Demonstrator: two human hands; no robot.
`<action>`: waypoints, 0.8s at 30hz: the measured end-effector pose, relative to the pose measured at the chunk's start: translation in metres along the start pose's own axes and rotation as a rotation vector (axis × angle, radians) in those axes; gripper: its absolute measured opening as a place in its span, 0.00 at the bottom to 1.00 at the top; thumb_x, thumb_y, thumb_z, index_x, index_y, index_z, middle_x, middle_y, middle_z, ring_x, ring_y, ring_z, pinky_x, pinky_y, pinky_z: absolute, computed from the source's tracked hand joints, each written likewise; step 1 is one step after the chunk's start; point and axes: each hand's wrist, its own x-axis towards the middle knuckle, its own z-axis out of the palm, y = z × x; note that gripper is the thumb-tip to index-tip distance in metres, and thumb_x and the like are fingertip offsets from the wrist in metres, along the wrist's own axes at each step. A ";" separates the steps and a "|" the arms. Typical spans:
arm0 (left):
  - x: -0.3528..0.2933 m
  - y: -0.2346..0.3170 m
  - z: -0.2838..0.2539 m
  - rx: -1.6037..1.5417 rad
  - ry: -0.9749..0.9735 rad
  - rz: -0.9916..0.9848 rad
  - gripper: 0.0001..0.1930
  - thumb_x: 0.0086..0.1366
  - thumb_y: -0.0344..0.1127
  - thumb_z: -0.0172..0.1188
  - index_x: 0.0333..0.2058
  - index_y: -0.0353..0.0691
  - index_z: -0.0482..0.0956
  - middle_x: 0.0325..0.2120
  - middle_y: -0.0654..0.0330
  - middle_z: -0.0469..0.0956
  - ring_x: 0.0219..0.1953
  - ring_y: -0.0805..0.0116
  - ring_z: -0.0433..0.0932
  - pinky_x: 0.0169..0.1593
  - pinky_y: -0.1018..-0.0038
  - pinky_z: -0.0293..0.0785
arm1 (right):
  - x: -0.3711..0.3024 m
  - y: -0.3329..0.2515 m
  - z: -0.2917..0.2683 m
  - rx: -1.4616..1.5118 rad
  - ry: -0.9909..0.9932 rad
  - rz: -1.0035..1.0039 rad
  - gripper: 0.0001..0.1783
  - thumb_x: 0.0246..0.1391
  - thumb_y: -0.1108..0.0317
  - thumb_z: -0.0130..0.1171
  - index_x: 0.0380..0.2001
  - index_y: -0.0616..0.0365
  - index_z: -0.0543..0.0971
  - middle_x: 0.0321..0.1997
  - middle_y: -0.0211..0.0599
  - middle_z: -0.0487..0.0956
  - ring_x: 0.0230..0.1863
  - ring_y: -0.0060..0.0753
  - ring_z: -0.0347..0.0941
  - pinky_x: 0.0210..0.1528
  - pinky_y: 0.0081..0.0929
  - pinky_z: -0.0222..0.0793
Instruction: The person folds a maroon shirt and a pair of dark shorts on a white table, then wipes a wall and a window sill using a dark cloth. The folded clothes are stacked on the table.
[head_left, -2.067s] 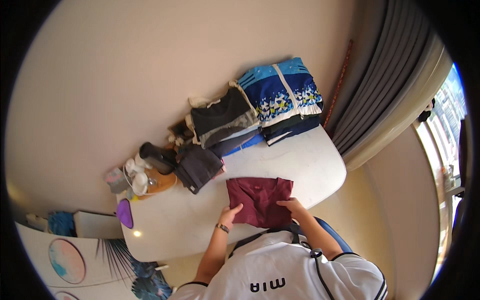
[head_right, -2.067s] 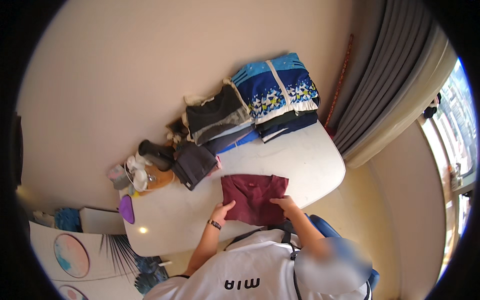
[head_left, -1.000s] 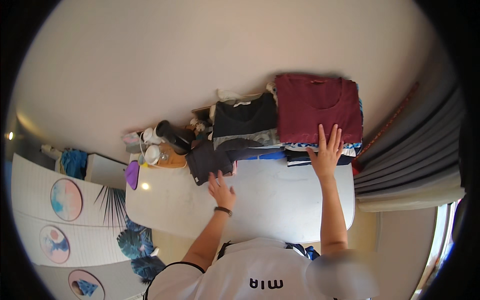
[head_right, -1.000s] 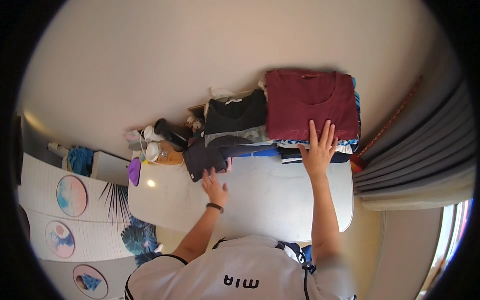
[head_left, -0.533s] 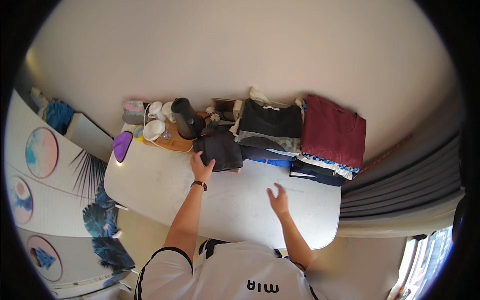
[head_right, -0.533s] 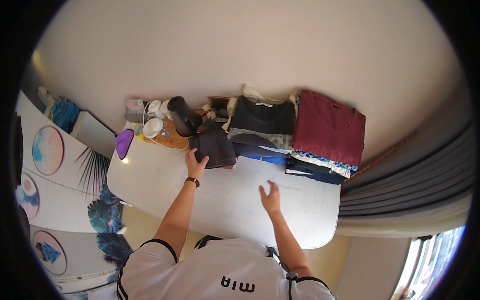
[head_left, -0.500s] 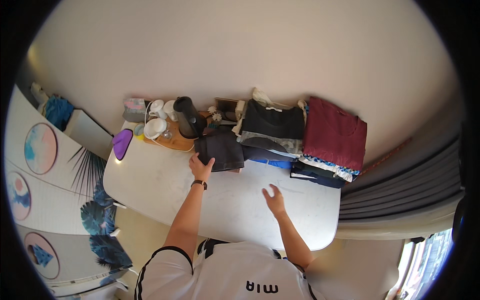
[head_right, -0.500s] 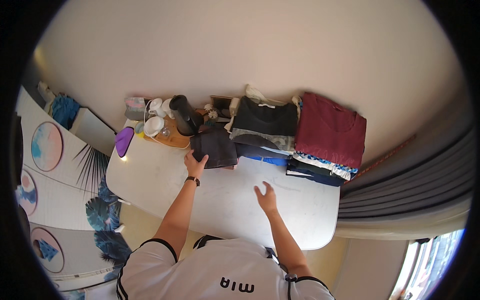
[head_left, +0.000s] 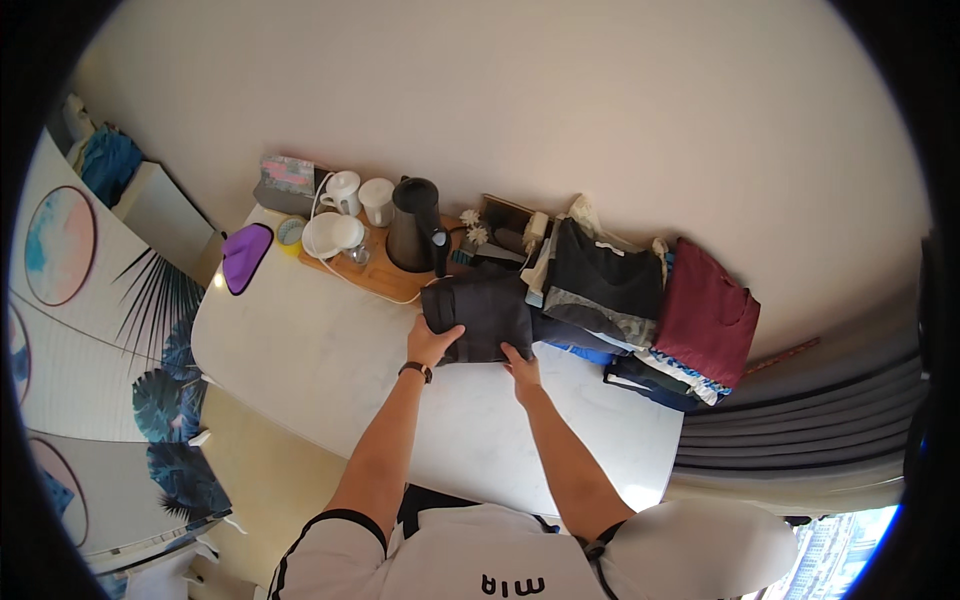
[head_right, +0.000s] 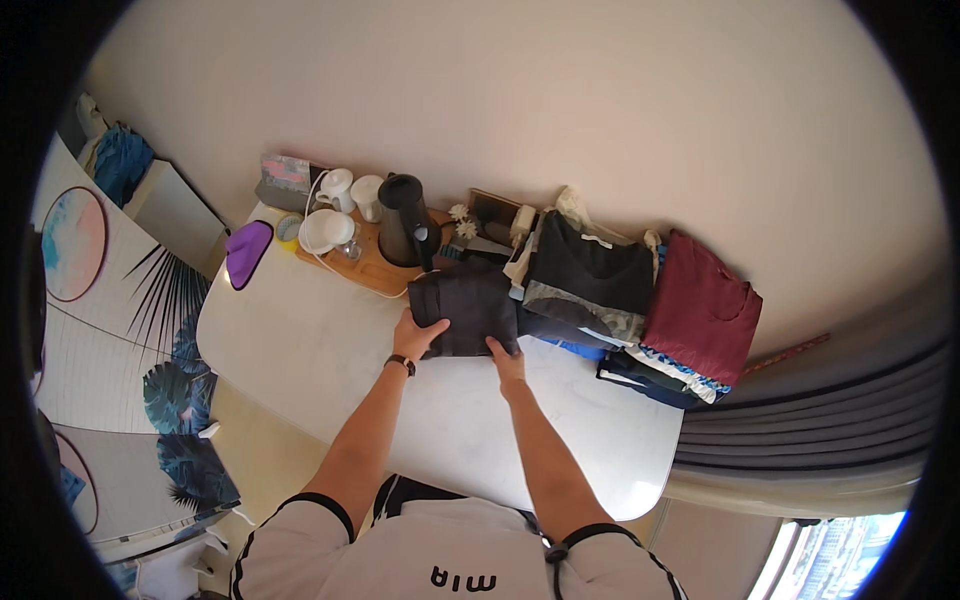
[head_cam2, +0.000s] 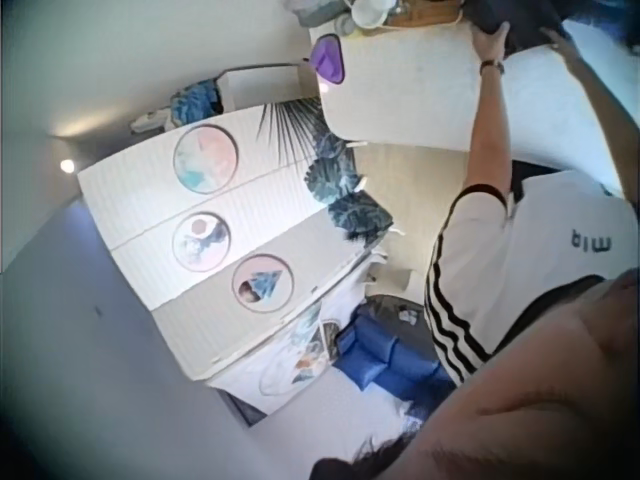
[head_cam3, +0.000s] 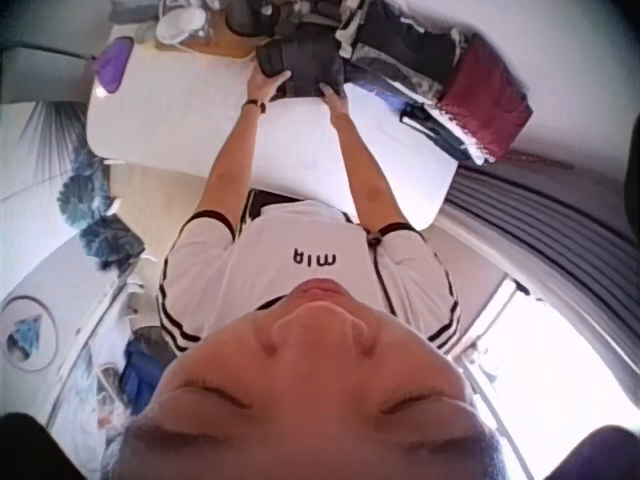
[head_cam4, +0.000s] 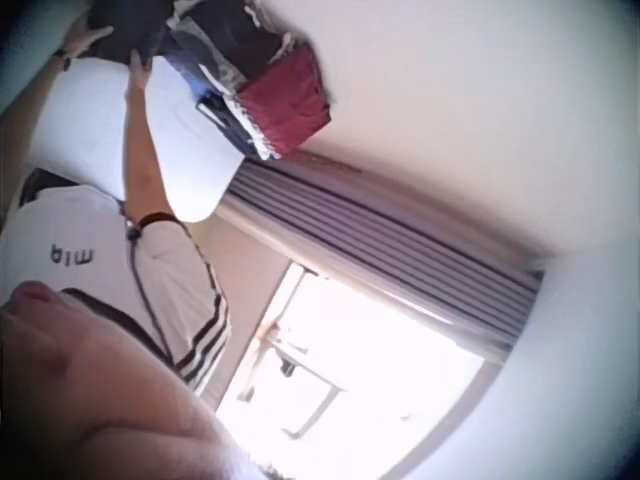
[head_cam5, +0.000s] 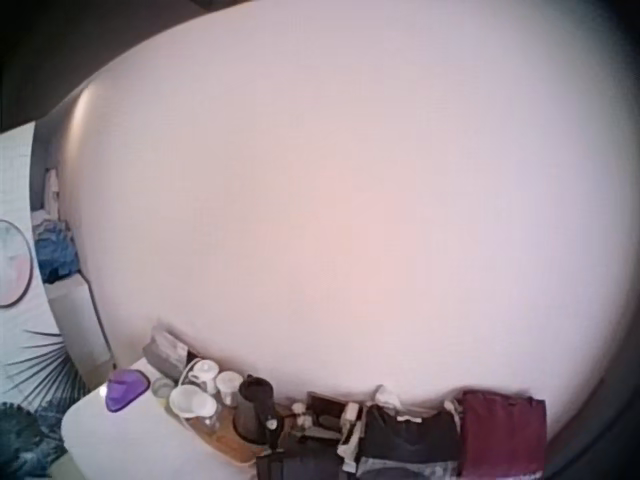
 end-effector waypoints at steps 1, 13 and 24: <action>-0.006 0.005 -0.009 0.038 -0.014 -0.046 0.39 0.48 0.50 0.76 0.52 0.32 0.72 0.46 0.46 0.80 0.48 0.53 0.80 0.51 0.64 0.76 | -0.014 -0.003 -0.002 0.021 -0.012 0.008 0.30 0.48 0.59 0.71 0.52 0.62 0.75 0.50 0.33 0.79 0.50 0.28 0.74 0.50 0.30 0.72; -0.150 -0.041 -0.039 -0.032 -0.459 0.121 0.38 0.49 0.48 0.75 0.54 0.34 0.72 0.49 0.48 0.77 0.53 0.50 0.75 0.56 0.62 0.71 | -0.187 0.000 -0.103 -0.598 -0.293 0.154 0.30 0.54 0.59 0.68 0.55 0.68 0.74 0.48 0.37 0.80 0.50 0.27 0.72 0.54 0.28 0.69; -0.120 -0.029 0.025 0.217 -0.700 0.322 0.36 0.51 0.49 0.73 0.52 0.30 0.69 0.47 0.40 0.76 0.50 0.42 0.75 0.54 0.59 0.72 | -0.181 0.046 -0.118 -0.497 0.288 -0.132 0.32 0.51 0.59 0.70 0.53 0.69 0.73 0.45 0.48 0.81 0.47 0.38 0.78 0.50 0.32 0.72</action>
